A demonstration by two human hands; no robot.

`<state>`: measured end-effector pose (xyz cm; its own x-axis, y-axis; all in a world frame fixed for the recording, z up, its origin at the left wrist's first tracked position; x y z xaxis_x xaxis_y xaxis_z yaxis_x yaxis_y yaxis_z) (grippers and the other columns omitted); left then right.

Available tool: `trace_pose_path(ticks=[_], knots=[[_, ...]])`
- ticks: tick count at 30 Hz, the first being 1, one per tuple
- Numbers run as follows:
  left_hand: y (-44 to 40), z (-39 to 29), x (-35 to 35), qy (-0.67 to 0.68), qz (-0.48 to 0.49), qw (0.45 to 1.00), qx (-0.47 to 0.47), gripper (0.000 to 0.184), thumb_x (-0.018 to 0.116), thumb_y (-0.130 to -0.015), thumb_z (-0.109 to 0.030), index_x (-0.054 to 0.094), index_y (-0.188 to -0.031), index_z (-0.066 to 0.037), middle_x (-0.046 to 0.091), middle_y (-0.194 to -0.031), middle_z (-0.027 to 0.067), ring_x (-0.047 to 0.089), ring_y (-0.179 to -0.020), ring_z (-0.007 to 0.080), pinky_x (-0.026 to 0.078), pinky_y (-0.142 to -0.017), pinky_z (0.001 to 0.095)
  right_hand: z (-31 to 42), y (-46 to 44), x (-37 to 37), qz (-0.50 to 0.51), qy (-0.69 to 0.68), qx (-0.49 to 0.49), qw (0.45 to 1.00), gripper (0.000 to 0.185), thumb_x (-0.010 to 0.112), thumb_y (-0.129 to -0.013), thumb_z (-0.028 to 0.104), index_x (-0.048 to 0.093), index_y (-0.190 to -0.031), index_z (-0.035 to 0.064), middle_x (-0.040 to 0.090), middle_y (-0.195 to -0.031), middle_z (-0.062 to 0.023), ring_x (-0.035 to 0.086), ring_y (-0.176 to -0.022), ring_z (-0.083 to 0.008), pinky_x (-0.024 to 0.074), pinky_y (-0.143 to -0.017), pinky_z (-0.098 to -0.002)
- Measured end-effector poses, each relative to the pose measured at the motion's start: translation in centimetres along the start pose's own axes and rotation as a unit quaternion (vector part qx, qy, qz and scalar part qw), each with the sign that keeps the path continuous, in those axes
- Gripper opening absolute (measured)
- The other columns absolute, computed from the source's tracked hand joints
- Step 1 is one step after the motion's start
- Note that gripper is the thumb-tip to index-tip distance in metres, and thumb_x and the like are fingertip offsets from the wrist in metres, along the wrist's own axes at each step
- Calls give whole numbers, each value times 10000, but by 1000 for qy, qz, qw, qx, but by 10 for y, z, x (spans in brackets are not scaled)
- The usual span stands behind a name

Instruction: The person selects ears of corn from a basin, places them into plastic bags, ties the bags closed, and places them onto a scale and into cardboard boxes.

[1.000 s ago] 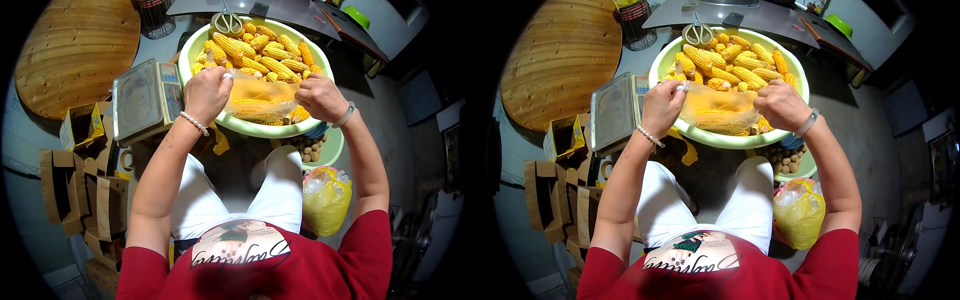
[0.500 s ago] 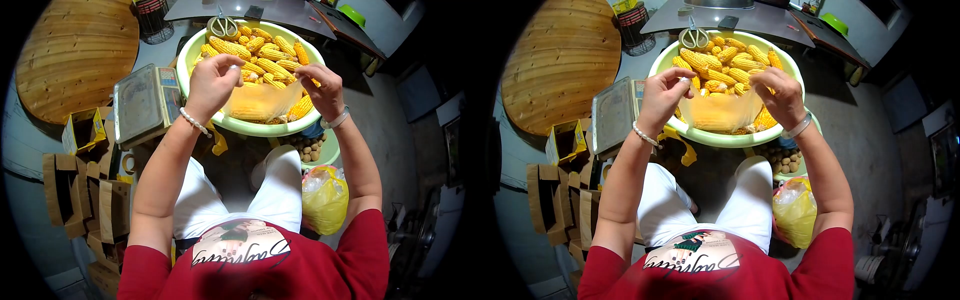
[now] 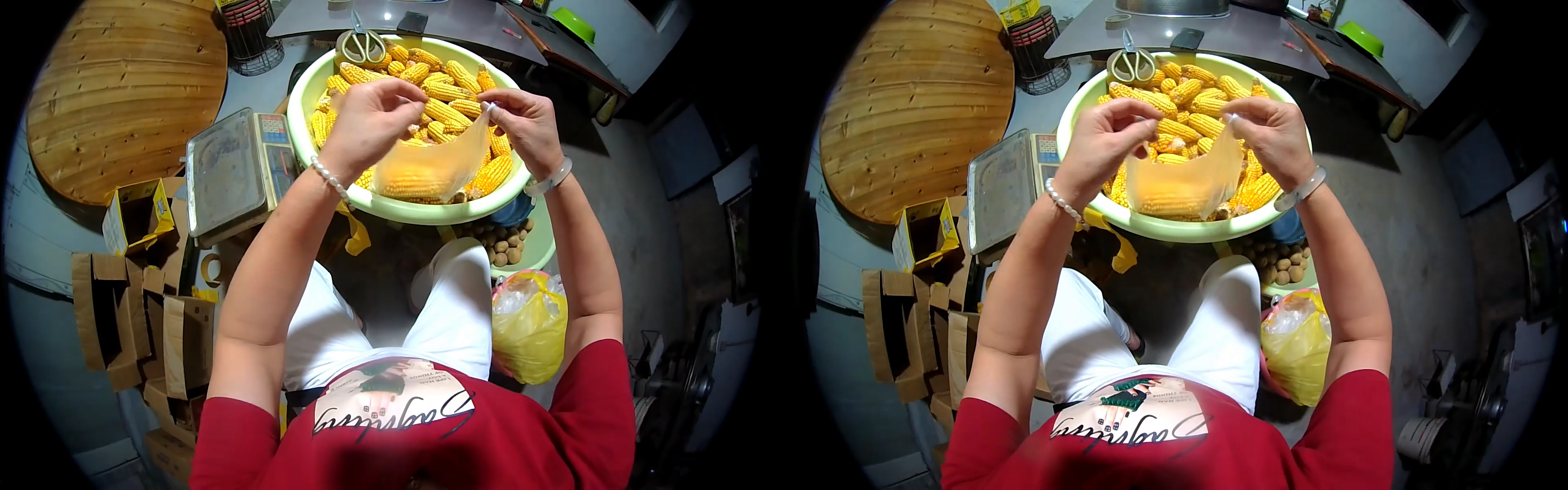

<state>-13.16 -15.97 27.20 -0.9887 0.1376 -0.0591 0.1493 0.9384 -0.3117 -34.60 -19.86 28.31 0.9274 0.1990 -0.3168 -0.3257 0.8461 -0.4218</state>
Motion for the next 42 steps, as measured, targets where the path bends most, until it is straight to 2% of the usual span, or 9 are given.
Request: trace_pose_path(ticks=[5, 9, 18, 24, 27, 33, 37, 40, 42], knots=[[-6, 9, 27, -42, 41, 998, -7, 191, 618, -809, -66, 608, -986, 5, 625, -829, 43, 584, -717, 76, 496, -640, 211, -3, 2, -1, 2, -18, 0, 1000, 178, 586, -760, -6, 679, -911, 3, 654, -755, -38, 577, -641, -57, 476, -577, -187], [-6, 13, 34, -52, 47, 998, 0, 197, 626, -799, -54, 606, -984, 10, 619, -822, 48, 577, -709, 79, 496, -633, 212, 1, 6, 1, 5, -51, 30, 998, 181, 579, -759, -17, 672, -913, 5, 651, -747, -44, 583, -621, -65, 477, -555, -188], [-3, 10, 36, 51, 64, 992, -99, 226, 644, -787, -57, 600, -1005, -13, 625, -828, 42, 588, -724, 84, 473, -594, 200, 6, 11, 11, 39, -41, 25, 998, 172, 586, -782, -34, 660, -934, -2, 645, -765, -51, 590, -603, -79, 482, -529, -181], [-6, 8, 41, -25, 38, 994, -103, 245, 639, -801, -94, 592, -1032, -29, 628, -843, 28, 592, -775, 86, 471, -663, 218, 8, 12, 18, 52, -49, 27, 997, 206, 585, -786, -53, 656, -969, 10, 638, -745, -35, 587, -588, -61, 458, -487, -158], [-9, 7, 47, 8, 29, 994, -107, 258, 632, -808, -99, 579, -1051, -29, 627, -857, 34, 595, -783, 90, 468, -682, 215, 7, 13, 19, 83, -19, 35, 996, 189, 598, -786, -31, 655, -964, -11, 652, -830, -75, 603, -637, -100, 509, -581, -207], [-11, 7, 36, 243, 42, 956, -157, 256, 613, -833, -98, 549, -1071, -30, 636, -885, 60, 625, -793, 126, 490, -709, 218, 24, 15, 20, 69, 142, -116, 981, 257, 610, -772, -23, 619, -1027, 7, 627, -990, -101, 616, -724, -134, 512, -627, -234], [-9, -7, 26, 294, 28, 947, -122, 273, 593, -849, -110, 531, -1104, -35, 647, -928, 73, 639, -845, 146, 510, -778, 246, 5, 12, 16, -13, 59, -97, 993, 295, 607, -789, 18, 584, -1084, 17, 614, -1001, -84, 623, -698, -125, 499, -589, -214], [-9, -22, 7, 331, 17, 940, -78, 294, 583, -853, -120, 516, -1125, -30, 619, -1052, 115, 613, -936, 153, 501, -815, 258, -14, 16, 7, -49, -17, 20, 998, 257, 567, -825, 37, 586, -1081, 14, 611, -990, -71, 608, -657, -105, 484, -552, -197], [-9, -32, -10, 345, -3, 937, -53, 315, 595, -845, -156, 516, -1124, -34, 609, -1075, 128, 589, -994, 164, 493, -824, 267, -33, 20, 1, -84, 5, 26, 996, 217, 541, -851, 62, 595, -1053, 3, 620, -937, -60, 598, -647, -88, 471, -514, -189]])
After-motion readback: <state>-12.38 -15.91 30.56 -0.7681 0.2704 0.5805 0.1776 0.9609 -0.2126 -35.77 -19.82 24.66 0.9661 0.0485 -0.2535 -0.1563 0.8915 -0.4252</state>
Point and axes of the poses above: each hand's wrist, its own y-axis away from the middle knuckle, its own x-axis out of the palm, z = x × y, the point moved 3 cm from there along -y, towards the middle knuckle
